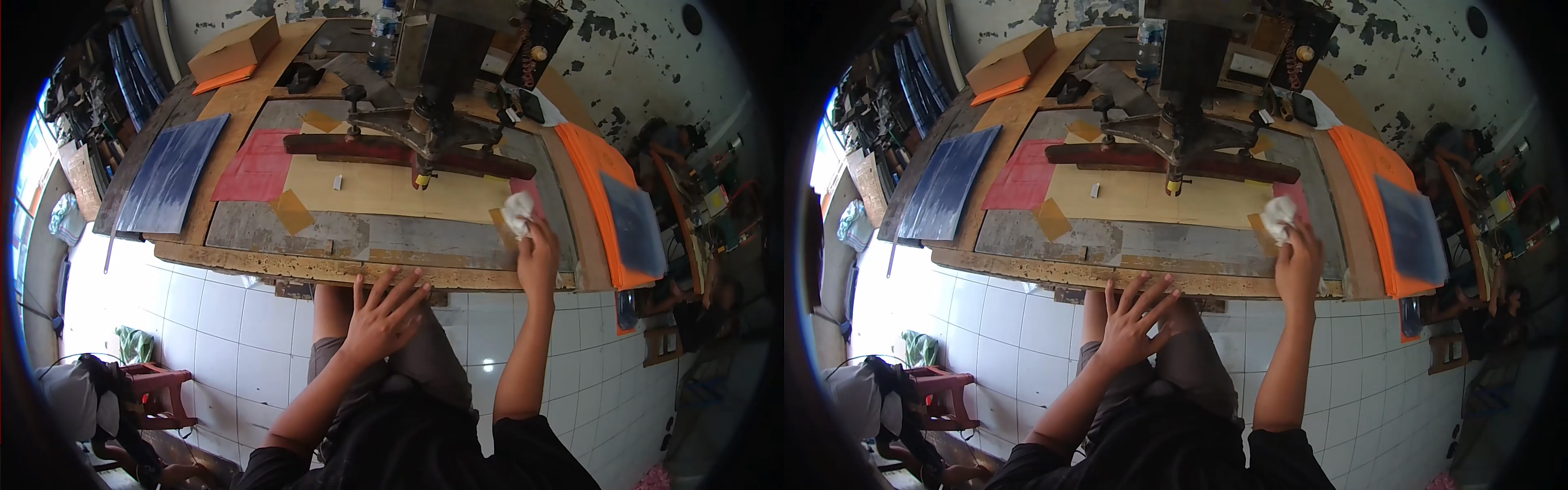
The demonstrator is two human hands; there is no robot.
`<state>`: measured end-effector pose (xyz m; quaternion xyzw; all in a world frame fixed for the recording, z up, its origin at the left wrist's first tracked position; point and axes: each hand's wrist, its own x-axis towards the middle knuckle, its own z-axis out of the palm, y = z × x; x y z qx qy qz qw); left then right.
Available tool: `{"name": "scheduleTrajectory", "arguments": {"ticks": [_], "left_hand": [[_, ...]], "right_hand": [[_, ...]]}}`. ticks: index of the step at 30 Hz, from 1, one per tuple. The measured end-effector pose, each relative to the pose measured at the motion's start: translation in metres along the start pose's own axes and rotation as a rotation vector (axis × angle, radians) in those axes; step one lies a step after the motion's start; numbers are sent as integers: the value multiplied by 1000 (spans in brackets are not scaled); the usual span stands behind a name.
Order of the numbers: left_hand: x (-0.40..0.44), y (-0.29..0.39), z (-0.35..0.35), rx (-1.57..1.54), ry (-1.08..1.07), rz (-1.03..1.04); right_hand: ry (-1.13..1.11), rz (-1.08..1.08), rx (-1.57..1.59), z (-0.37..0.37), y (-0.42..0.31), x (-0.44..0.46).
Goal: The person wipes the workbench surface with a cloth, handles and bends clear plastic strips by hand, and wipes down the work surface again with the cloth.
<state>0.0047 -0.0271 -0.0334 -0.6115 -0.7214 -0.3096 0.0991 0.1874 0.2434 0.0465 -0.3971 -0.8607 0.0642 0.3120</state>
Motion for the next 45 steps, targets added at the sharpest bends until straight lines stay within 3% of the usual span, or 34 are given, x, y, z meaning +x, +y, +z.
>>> {"name": "scheduleTrajectory", "arguments": {"ticks": [3, 4, 8, 11, 15, 19, 22, 24, 28, 31, 34, 37, 44, 45], "left_hand": [[1, 0, -2, -15, 7, 11], [1, -1, -1, -30, 9, 12], [-8, -12, 8, -68, 18, 31], [-7, -10, 3, -47, 5, 36], [-2, -5, -6, -38, -22, 23], [-4, -5, 0, -26, -7, 19], [-4, -7, 2, -28, 2, 26], [-4, -8, 1, -19, 0, 30], [-4, -7, 1, 3, -11, 27], [-4, -6, -1, -9, -18, 19], [-4, -6, -3, -21, -32, 17], [-4, -6, -1, -15, -24, 15], [-4, -4, -1, 17, -32, -6], [-4, -2, -2, 23, -34, -13]], "right_hand": [[100, -65, -273, 10, -12, -15], [18, -84, -60, 9, -36, -21], [-206, -481, 269, 23, -108, -44], [-262, -520, 342, 24, -120, -38], [-220, -250, 299, 14, -64, -19], [-23, -32, -64, 3, 37, 0], [64, -47, -212, -3, 32, 0], [-59, -53, 10, -7, -2, -17], [-208, -390, 232, -3, -83, -70], [-212, -343, 173, -14, -62, -72], [-79, -44, 34, -19, 0, -55], [31, 113, -129, -27, 25, -43], [-100, -281, 139, -16, -41, -87], [-57, -250, 124, -13, -39, -88]]}}
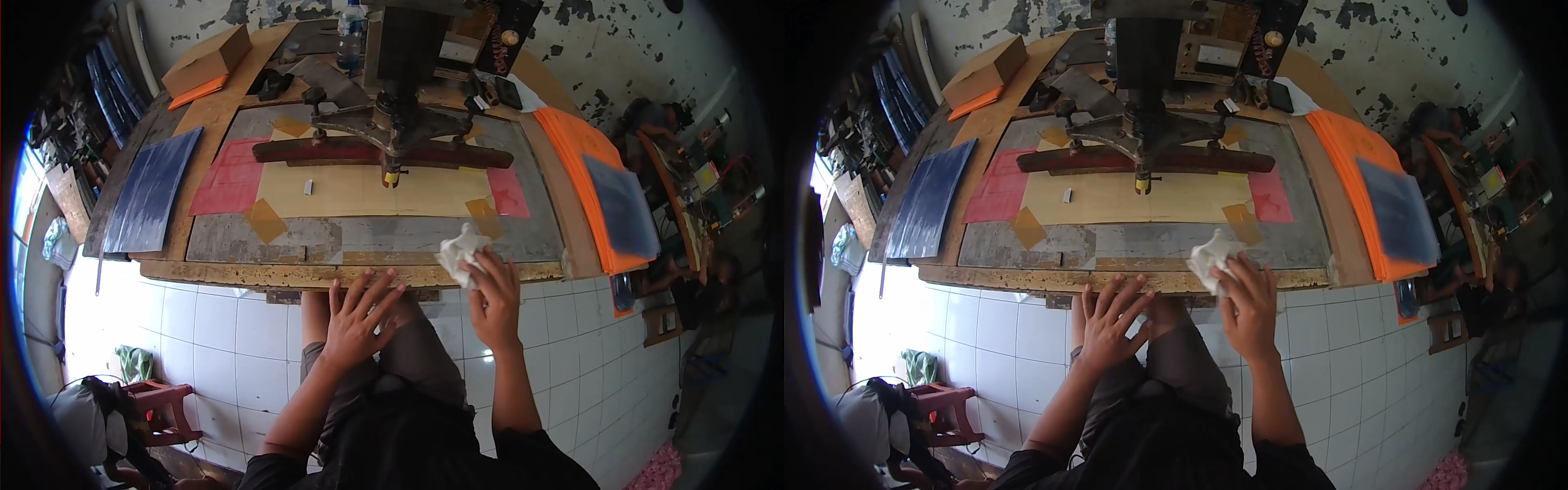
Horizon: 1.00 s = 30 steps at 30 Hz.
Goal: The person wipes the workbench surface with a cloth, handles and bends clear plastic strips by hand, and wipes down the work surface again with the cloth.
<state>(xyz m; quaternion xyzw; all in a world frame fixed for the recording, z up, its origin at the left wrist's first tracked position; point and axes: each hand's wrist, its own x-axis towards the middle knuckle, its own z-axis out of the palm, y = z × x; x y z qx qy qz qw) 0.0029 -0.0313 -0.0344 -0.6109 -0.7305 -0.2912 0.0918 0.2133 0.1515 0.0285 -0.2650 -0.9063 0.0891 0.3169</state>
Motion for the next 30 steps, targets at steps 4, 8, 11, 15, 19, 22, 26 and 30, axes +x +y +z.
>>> {"name": "scheduleTrajectory", "arguments": {"ticks": [4, 8, 11, 15, 19, 22, 26, 30], "left_hand": [[9, 9, -11, 13, -12, -14], [20, 12, -17, 15, -51, 29], [30, 16, -20, -8, -86, 38], [45, 16, -26, 6, -84, 15], [59, 4, -37, 48, -111, -7], [62, -8, -46, 39, -120, -21], [62, -19, -52, 26, -129, -11], [60, -22, -56, -45, -140, -33]], "right_hand": [[119, 100, -50, 6, 20, -3], [168, 158, -82, 5, 33, -1], [175, 210, -144, -1, 45, -1], [131, 204, -144, -4, 43, 6], [77, 142, -160, 4, 24, 27], [59, 43, -133, 16, 20, 47], [8, -51, 13, 36, -7, 68], [-76, -231, 177, 41, -56, 56]]}}
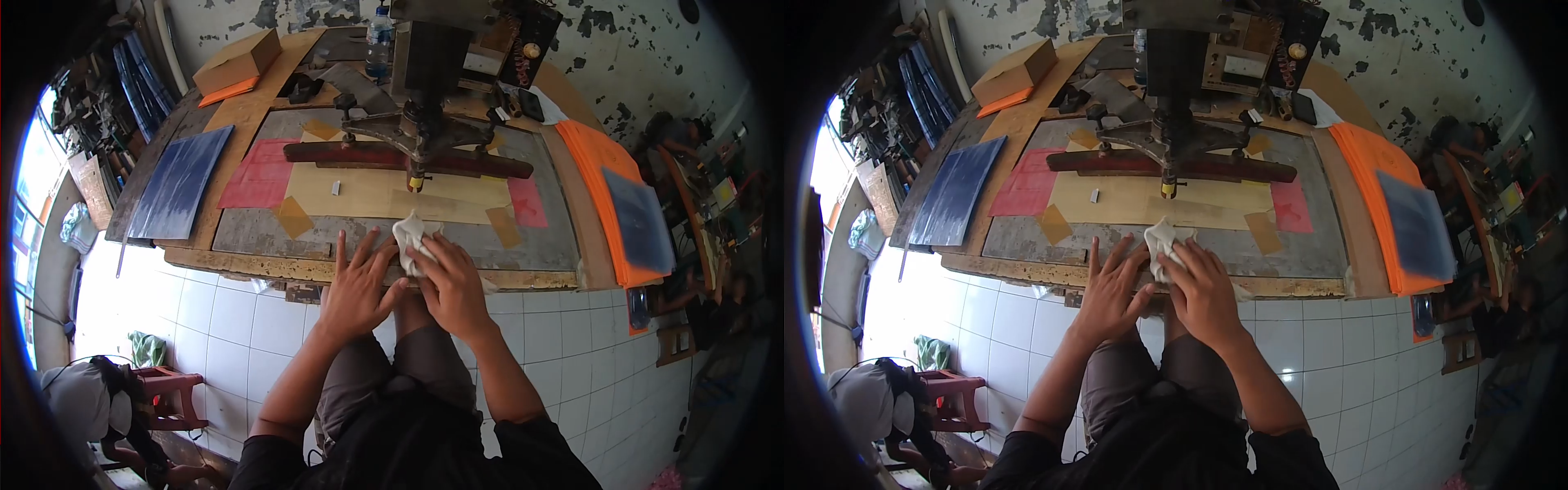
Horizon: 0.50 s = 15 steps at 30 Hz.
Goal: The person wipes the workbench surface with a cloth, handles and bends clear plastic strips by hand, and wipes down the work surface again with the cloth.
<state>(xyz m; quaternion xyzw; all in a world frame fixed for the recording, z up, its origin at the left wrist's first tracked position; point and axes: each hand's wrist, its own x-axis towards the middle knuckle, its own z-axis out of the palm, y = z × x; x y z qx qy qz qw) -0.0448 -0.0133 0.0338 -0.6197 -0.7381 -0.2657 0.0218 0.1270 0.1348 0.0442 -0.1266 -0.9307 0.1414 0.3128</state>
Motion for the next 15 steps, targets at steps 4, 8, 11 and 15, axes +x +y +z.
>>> {"name": "scheduleTrajectory", "arguments": {"ticks": [4, 8, 11, 15], "left_hand": [[-1, 1, -4, -36, 32, 1], [1, 1, -5, -103, 33, 5], [5, 3, -4, -148, 38, 3], [3, 1, -4, -199, 55, -23]], "right_hand": [[-41, 163, 17, -30, 24, -19], [123, 354, -302, -48, 81, -47], [152, 387, -271, -42, 67, -44], [12, 83, -32, -9, 3, -31]]}}
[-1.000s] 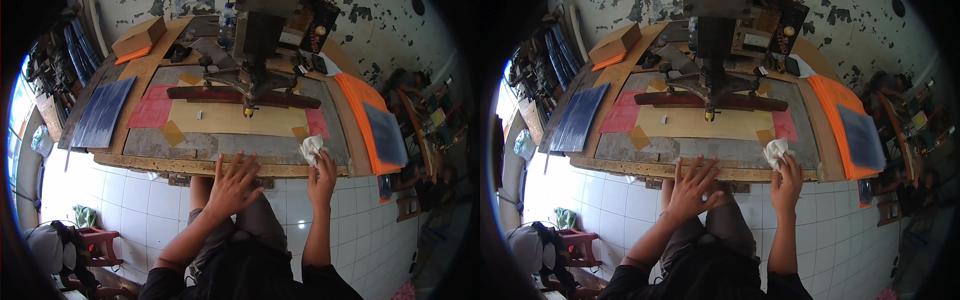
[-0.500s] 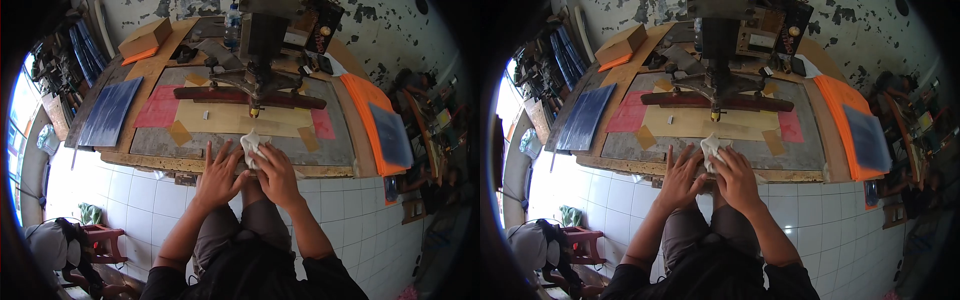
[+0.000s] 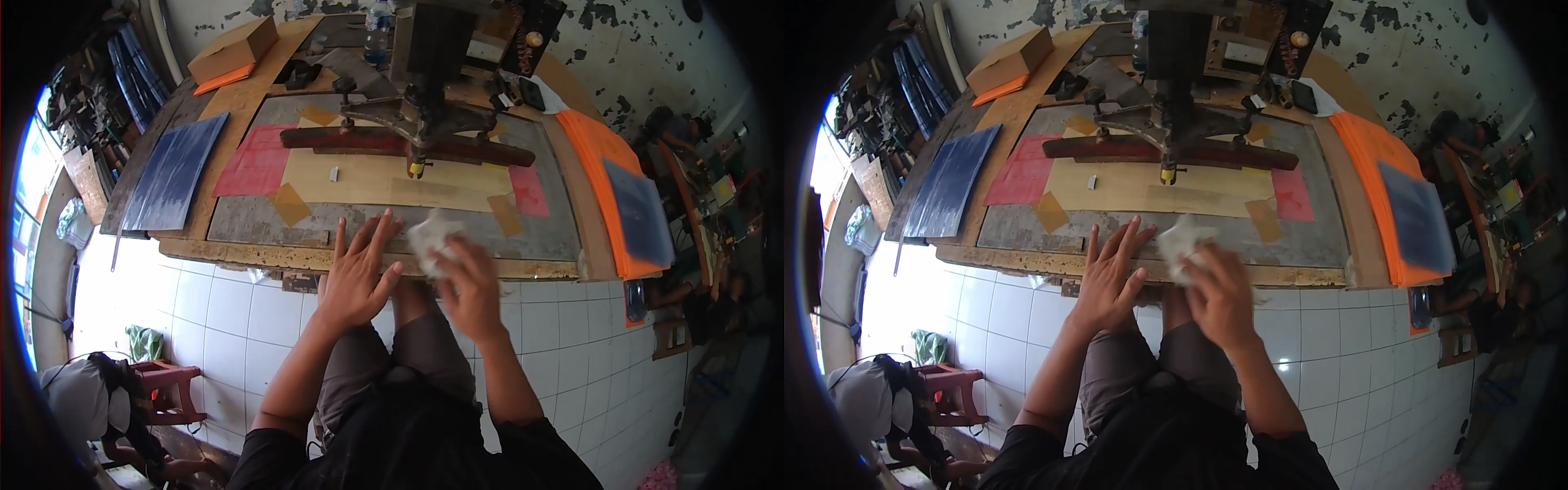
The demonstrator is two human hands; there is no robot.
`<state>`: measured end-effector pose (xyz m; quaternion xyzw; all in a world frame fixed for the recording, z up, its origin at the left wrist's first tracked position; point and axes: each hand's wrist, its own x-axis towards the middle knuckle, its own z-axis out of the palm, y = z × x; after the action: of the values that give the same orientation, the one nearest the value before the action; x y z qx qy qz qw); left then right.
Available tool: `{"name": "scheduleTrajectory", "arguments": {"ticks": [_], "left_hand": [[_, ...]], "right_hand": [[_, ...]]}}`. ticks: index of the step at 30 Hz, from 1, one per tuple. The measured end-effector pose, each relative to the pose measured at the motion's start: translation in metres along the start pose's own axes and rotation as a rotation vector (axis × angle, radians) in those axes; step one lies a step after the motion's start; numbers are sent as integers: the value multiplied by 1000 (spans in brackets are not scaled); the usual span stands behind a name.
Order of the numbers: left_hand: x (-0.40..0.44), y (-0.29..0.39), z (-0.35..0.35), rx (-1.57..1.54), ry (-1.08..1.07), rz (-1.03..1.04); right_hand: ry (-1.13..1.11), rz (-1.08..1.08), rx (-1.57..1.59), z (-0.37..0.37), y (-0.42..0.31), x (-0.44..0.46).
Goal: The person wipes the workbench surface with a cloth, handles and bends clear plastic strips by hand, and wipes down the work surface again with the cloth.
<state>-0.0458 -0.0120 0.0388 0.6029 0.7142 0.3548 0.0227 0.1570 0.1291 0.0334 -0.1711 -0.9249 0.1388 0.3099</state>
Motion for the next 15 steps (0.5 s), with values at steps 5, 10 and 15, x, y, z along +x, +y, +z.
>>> {"name": "scheduleTrajectory", "arguments": {"ticks": [5, 10, 15], "left_hand": [[-1, -1, 2, 175, -37, 1], [3, 2, 14, 300, 1, -1], [19, -2, 22, 358, 38, -35]], "right_hand": [[7, 15, 4, -8, 9, -8], [166, 255, -203, -45, 59, -40], [179, 237, -189, -45, 51, -59]]}}
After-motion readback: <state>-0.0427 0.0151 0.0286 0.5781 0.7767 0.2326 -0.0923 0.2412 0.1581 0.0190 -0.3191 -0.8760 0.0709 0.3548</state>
